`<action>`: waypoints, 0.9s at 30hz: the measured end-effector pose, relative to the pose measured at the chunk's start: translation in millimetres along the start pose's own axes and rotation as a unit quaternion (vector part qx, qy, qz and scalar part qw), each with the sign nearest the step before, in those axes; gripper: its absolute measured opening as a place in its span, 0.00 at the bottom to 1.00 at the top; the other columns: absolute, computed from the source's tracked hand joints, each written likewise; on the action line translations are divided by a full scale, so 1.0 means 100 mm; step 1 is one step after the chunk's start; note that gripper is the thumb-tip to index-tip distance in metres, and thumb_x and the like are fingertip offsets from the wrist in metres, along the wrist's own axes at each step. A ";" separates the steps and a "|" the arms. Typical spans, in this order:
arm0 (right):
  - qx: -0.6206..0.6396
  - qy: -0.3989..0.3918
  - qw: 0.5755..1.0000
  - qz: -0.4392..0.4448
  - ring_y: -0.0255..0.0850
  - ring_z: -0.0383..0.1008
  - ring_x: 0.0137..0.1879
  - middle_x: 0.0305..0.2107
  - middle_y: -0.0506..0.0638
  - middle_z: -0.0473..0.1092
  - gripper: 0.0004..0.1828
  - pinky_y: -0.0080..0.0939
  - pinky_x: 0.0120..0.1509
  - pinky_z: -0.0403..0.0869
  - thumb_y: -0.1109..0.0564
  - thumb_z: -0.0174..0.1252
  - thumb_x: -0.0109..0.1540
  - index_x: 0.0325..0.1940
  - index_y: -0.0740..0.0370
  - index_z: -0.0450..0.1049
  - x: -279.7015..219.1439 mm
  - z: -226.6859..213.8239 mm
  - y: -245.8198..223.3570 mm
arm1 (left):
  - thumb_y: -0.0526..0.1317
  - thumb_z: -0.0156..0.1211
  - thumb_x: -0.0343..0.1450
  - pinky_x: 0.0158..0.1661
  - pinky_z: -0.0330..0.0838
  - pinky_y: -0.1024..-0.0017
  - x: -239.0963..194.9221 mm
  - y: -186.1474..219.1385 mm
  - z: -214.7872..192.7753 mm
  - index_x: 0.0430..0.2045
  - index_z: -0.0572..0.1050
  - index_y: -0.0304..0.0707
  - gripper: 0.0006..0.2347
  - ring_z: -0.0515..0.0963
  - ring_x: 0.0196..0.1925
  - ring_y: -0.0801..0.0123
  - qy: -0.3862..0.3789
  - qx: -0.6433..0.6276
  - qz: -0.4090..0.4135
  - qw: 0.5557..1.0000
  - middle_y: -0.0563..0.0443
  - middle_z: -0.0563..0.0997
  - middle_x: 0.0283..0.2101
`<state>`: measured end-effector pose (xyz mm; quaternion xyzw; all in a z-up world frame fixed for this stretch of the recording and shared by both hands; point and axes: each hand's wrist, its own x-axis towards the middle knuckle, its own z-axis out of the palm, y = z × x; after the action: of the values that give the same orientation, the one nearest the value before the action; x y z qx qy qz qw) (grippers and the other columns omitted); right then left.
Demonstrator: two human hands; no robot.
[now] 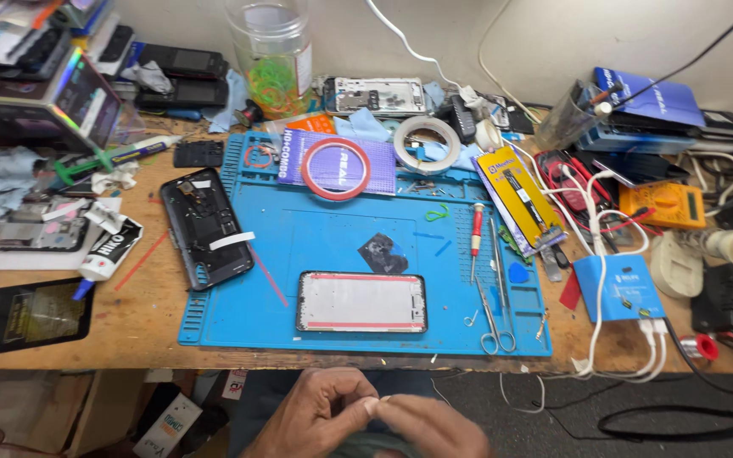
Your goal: The person applies red adhesive tape to the edges of a disassembled smartphone screen and uses a small metal tool to press and adjust components on the back of the device. They repeatedly pick up and set down tools while working on the phone's internal parts.
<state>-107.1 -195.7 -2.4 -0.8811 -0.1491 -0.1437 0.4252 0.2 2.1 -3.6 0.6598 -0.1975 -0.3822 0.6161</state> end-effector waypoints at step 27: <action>-0.055 0.316 0.924 0.209 0.34 0.83 0.42 0.37 0.54 0.81 0.09 0.26 0.25 0.73 0.64 0.67 0.55 0.40 0.59 0.81 -0.71 -0.14 0.84 | 0.32 0.56 0.65 0.39 0.65 0.58 0.72 0.49 -0.32 0.45 0.75 0.31 0.14 0.69 0.39 0.59 0.041 0.638 0.243 0.730 0.45 0.69 0.35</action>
<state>-141.4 -266.7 -80.0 -0.8228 0.1891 -0.3308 0.4217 80.2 -37.6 23.6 0.8422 -0.5228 0.0242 0.1299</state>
